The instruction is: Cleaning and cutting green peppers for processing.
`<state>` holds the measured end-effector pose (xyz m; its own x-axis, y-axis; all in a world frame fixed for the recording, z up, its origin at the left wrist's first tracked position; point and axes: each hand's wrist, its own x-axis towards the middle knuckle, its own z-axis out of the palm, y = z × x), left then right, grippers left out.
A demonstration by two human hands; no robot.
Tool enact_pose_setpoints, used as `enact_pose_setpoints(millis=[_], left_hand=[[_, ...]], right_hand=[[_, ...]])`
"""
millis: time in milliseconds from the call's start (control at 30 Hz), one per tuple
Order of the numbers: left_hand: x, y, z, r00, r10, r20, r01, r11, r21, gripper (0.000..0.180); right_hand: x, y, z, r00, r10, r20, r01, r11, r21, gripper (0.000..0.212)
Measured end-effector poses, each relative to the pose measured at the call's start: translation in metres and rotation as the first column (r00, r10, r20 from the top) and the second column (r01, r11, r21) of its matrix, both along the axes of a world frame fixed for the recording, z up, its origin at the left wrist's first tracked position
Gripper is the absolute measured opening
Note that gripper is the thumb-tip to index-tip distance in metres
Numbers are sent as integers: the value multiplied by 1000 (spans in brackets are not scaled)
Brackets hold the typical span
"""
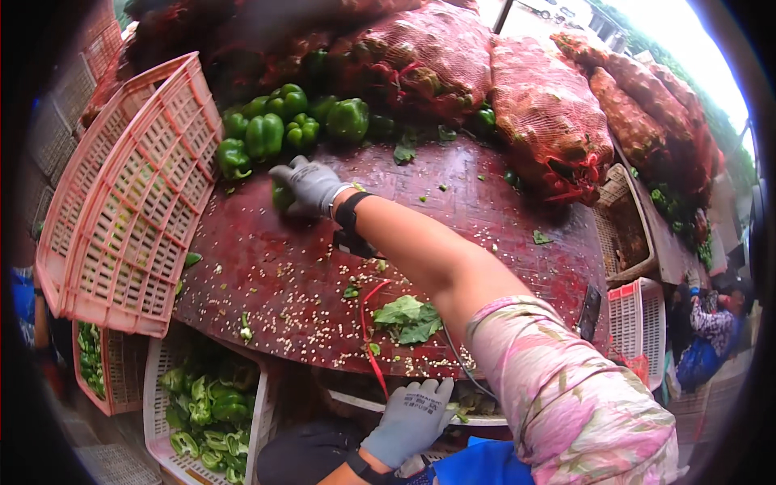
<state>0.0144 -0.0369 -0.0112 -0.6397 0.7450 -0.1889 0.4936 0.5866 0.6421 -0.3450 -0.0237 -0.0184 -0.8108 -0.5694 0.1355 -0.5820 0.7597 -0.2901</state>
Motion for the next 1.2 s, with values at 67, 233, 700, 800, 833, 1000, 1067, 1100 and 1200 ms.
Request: enact_pose_setpoints(millis=[67,233,700,800,833,1000,1067,1100,1200], left_hand=[[2,0,4,1000,0,-13,1,999,43,47],[-11,11,21,997,-45,68,42,998,43,57],[-53,31,52,904,-161,395,261,941,-214,83],[-22,32,19,996,-85,33,85,996,-3,52],[-17,34,17,995,-93,48,92,996,12,53],[-1,37,11,996,-82,18,81,996,29,48],[2,39,10,998,-54,-37,56,997,51,44],[4,37,7,1000,-28,-4,28,998,57,45],[-7,37,3,992,124,-23,-118,978,170,53]], right_hand=[[5,13,-5,998,49,47,-38,976,-212,74],[-67,98,5,799,-551,-242,500,831,-243,34],[-71,170,-28,884,-463,65,467,880,-80,69],[-16,183,-36,937,-346,47,348,922,-171,71],[7,186,-37,945,-325,26,325,932,-163,70],[121,197,-32,995,-104,9,105,992,-74,72],[140,213,-30,993,-20,-113,4,990,-142,73],[158,210,-25,988,28,-152,-55,983,-176,74],[188,214,-5,943,-74,324,311,538,-783,59]])
